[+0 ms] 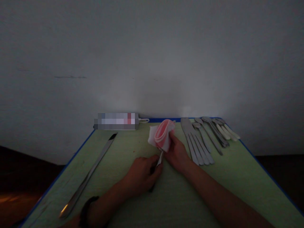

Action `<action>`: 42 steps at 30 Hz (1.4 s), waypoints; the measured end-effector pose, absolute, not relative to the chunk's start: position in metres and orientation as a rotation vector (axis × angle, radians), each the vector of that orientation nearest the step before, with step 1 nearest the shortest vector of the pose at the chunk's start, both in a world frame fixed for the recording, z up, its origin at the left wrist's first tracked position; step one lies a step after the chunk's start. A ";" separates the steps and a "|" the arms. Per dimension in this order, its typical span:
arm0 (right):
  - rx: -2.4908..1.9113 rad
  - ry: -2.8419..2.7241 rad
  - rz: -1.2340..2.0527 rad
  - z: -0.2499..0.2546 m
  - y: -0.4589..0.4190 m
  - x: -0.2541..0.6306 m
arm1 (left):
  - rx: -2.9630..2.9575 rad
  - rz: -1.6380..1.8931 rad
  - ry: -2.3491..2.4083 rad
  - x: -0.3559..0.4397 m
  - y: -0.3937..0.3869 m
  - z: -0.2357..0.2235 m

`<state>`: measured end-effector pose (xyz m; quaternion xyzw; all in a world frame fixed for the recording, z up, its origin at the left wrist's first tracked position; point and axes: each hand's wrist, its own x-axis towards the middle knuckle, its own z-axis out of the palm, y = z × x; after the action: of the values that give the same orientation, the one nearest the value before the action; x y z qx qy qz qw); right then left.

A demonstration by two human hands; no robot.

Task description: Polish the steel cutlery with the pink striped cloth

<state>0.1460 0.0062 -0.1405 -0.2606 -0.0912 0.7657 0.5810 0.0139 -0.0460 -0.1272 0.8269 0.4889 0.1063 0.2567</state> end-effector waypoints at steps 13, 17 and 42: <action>-0.534 -0.247 1.762 -0.141 0.007 0.147 | 2.034 0.314 1.127 0.009 -0.045 -0.117; -0.575 -0.258 1.762 -0.138 0.003 0.147 | 2.051 0.358 1.162 0.011 -0.044 -0.121; -0.628 -0.306 1.710 -0.143 0.003 0.144 | 2.080 0.347 1.271 0.013 -0.044 -0.121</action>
<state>0.1437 0.0033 -0.1429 -0.2710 -0.1323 0.7384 0.6031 0.0131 -0.0438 -0.1214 0.7966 0.4867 0.1328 0.3331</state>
